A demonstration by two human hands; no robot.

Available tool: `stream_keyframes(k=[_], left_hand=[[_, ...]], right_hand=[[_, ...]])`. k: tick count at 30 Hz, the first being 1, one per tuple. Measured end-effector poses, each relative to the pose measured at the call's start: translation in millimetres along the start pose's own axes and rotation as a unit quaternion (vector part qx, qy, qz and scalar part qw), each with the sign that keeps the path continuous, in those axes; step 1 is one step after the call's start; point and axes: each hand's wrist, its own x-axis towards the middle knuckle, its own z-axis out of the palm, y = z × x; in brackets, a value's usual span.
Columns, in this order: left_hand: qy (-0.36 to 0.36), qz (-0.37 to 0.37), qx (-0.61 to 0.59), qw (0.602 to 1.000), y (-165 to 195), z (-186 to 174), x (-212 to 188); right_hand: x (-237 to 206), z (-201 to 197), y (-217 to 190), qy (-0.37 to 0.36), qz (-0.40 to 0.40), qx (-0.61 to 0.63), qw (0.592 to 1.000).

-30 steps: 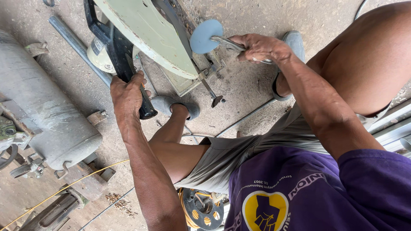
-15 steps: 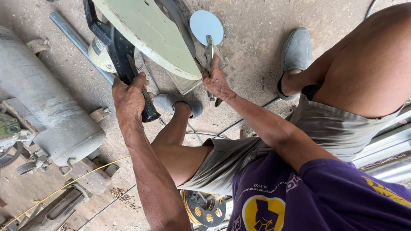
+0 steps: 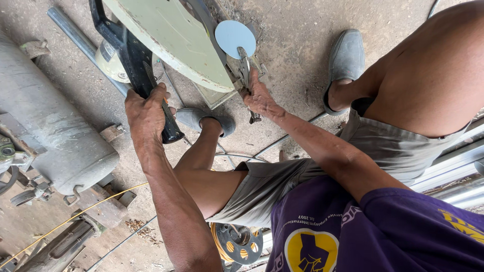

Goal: The person uses a bench grinder to smooth the edges of circular metal discs. They hold each disc with pliers against the spinning wheel, rotate it to grind all edges, then place the finished disc on the floor before picking up the next one.

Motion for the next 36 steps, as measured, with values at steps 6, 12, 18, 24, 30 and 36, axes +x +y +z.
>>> stream_keyframes(k=[6, 12, 18, 24, 30, 36], left_hand=[[0.008, 0.001, 0.004, 1.000, 2, 1, -5], [0.010, 0.001, -0.001, 1.000, 4, 1, -8], [-0.001, -0.013, -0.013, 1.000, 3, -3, -9], [-0.012, 0.020, -0.029, 0.999, -5, -7, -5], [-0.006, -0.001, -0.010, 1.000, -5, -6, -7], [-0.002, -0.004, 0.009, 1.000, 1, 0, -4]], right_hand=[[-12, -29, -9, -0.010, 0.087, 0.169, 0.982], [-25, -57, -25, -0.060, 0.045, -0.035, 0.997], [-50, -87, -54, -0.100, -0.110, -0.511, 0.847], [-55, -101, -86, -0.186, -0.260, -0.417, 0.851], [-60, -87, -92, -0.078, -0.128, -0.338, 0.929], [-49, -50, -61, 0.102, -0.214, -0.344, 0.908]])
